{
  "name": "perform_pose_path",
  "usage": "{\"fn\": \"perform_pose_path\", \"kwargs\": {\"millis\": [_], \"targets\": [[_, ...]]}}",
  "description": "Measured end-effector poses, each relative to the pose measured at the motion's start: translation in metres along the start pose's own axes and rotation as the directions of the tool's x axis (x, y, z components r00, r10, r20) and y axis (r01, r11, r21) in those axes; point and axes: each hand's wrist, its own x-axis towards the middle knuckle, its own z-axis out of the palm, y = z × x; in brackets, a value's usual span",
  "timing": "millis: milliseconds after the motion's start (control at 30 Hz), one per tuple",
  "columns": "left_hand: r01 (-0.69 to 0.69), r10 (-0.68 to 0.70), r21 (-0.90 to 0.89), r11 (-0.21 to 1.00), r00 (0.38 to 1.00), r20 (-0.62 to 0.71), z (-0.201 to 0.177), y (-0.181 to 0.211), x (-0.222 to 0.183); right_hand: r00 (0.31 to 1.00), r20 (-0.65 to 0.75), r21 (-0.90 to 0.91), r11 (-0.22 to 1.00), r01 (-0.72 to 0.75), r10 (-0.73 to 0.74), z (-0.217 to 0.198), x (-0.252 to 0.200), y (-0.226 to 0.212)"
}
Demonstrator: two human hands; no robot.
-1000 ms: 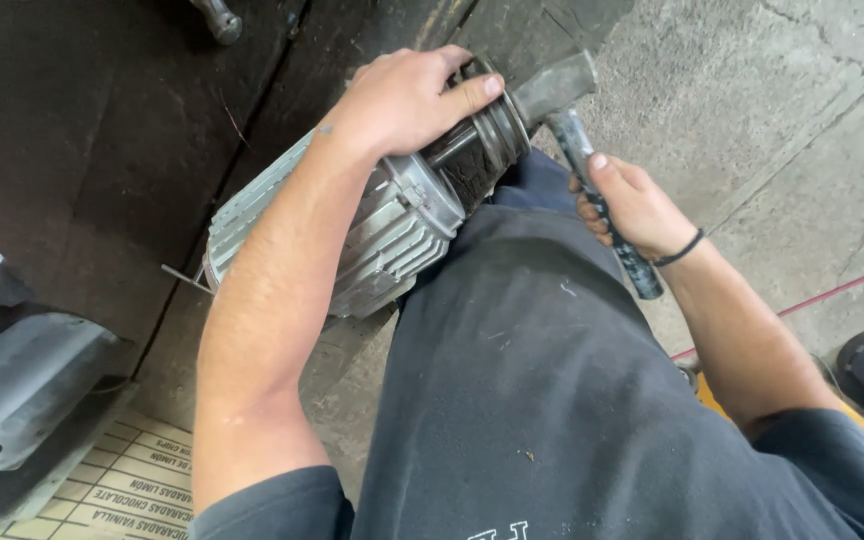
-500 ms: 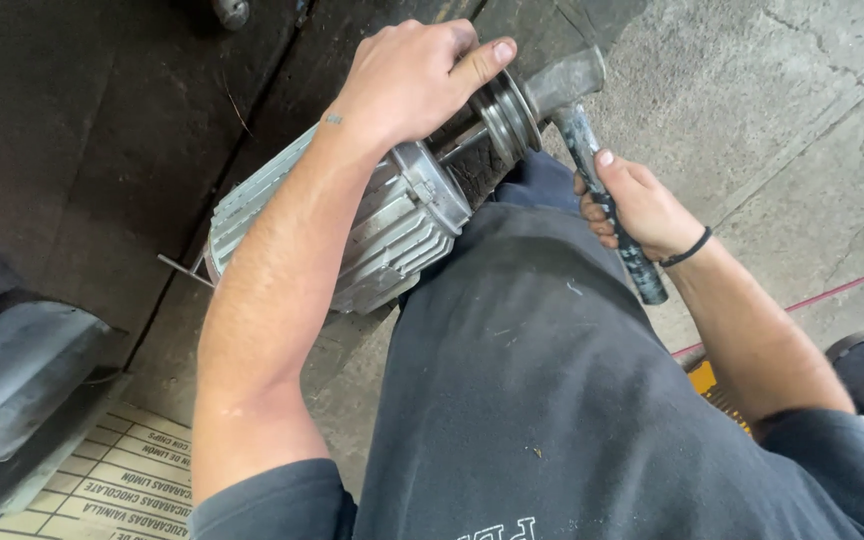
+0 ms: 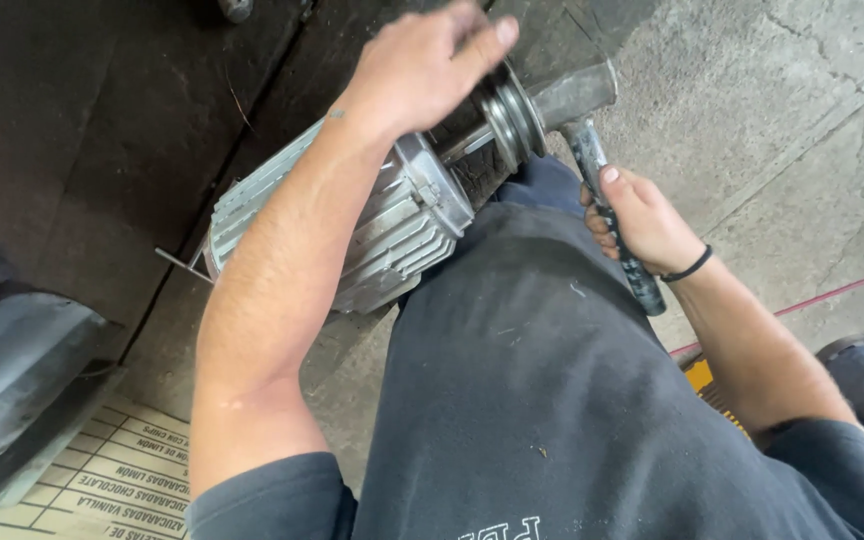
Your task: Repairing an electric motor by removing a pulley, using a power drill on a component, and hammering the pulley back onto the shaft.
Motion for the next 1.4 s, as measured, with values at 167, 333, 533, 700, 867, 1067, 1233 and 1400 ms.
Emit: {"fn": "perform_pose_path", "kwargs": {"millis": [167,333,533,700,867,1067,1233,1400], "targets": [[-0.017,-0.027,0.133,0.991,0.945,0.326,0.001,0.002,-0.002,1.000,0.002,0.177,0.984,0.007,-0.007,-0.018,0.003,0.024],[-0.089,0.065,0.174,0.981,0.988,0.141,-0.003,0.008,-0.011,0.975,-0.191,0.338,0.940,-0.045,0.115,-0.021,0.004,-0.009],[-0.118,0.126,0.062,0.991,0.980,-0.156,-0.002,0.006,-0.008,0.988,-0.128,0.247,0.967,-0.056,0.090,0.004,0.005,-0.001],[0.063,-0.072,0.060,0.996,0.983,0.167,0.003,-0.006,0.002,0.998,0.002,0.213,0.975,-0.057,0.058,-0.011,0.003,0.015],[-0.166,0.111,0.212,0.963,0.961,0.252,0.007,-0.007,-0.001,0.952,-0.247,0.376,0.924,-0.076,0.179,-0.023,0.003,-0.007],[-0.257,0.267,0.220,0.941,0.964,-0.014,-0.003,0.008,-0.008,0.981,-0.190,0.105,0.994,-0.031,0.050,0.000,0.013,0.000],[-0.218,0.222,0.061,0.974,0.972,-0.071,0.002,-0.005,-0.003,0.996,0.018,0.222,0.971,-0.087,0.085,-0.013,0.010,0.027],[-0.013,-0.055,0.183,0.983,0.931,0.360,0.003,-0.004,-0.002,0.975,-0.156,0.296,0.949,-0.107,0.159,-0.017,0.004,-0.012]]}}
